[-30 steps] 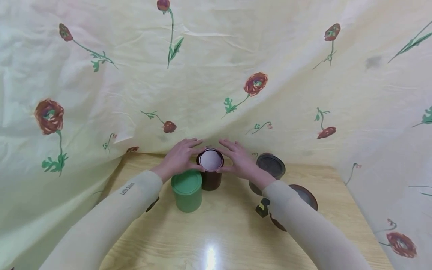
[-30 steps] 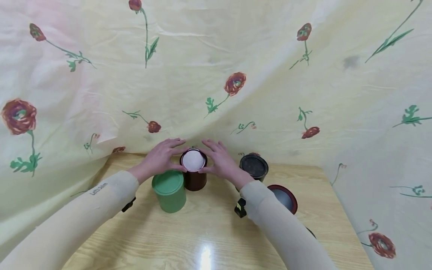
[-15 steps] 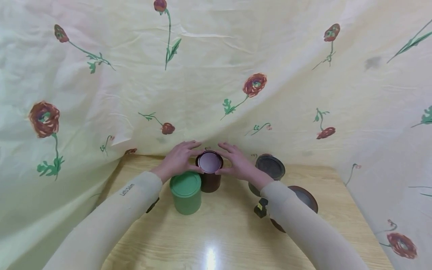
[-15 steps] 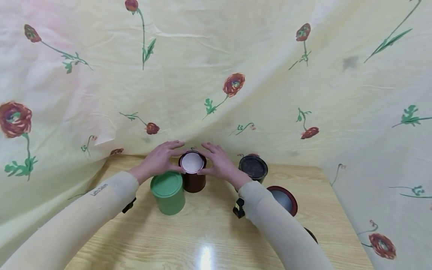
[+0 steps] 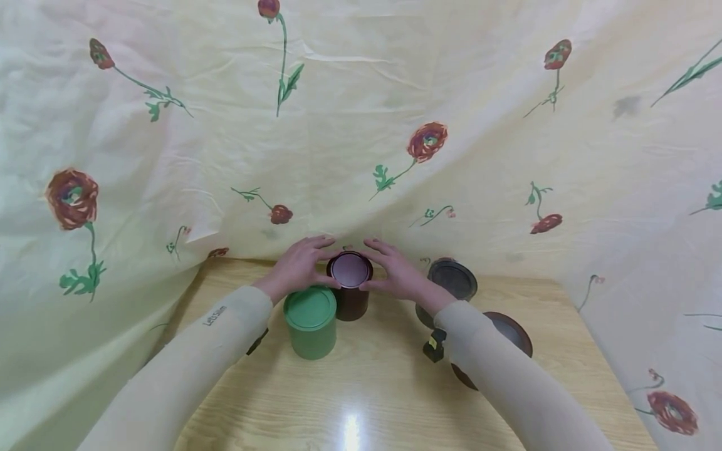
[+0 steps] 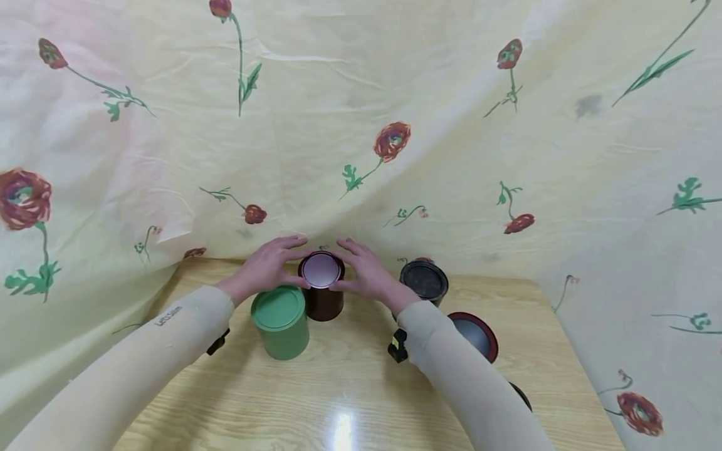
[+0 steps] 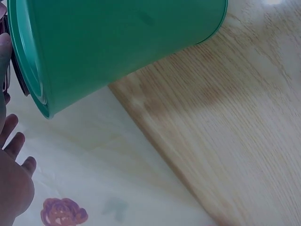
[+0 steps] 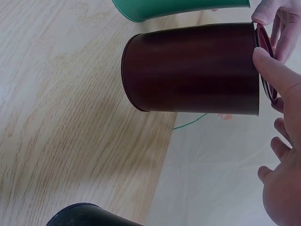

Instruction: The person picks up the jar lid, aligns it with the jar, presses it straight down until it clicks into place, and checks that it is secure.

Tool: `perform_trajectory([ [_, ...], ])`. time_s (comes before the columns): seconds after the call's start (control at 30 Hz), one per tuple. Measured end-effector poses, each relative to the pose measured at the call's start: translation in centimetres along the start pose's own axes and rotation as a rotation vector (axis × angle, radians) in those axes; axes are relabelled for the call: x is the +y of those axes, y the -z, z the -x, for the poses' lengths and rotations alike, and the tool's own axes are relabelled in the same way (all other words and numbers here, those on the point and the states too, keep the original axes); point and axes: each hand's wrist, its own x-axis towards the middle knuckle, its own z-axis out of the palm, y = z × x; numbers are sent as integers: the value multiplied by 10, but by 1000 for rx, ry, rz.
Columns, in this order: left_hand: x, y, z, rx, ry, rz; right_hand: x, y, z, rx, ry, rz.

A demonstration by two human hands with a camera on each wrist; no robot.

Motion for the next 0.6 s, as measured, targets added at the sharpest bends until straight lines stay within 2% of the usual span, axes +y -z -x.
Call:
perform_trajectory([
  [0.3, 2, 3, 1, -25, 28, 45, 0, 1, -1, -56, -51, -48],
  [0.6, -1, 5, -5, -34, 30, 31, -1, 7, -3, -64, -56, -90],
])
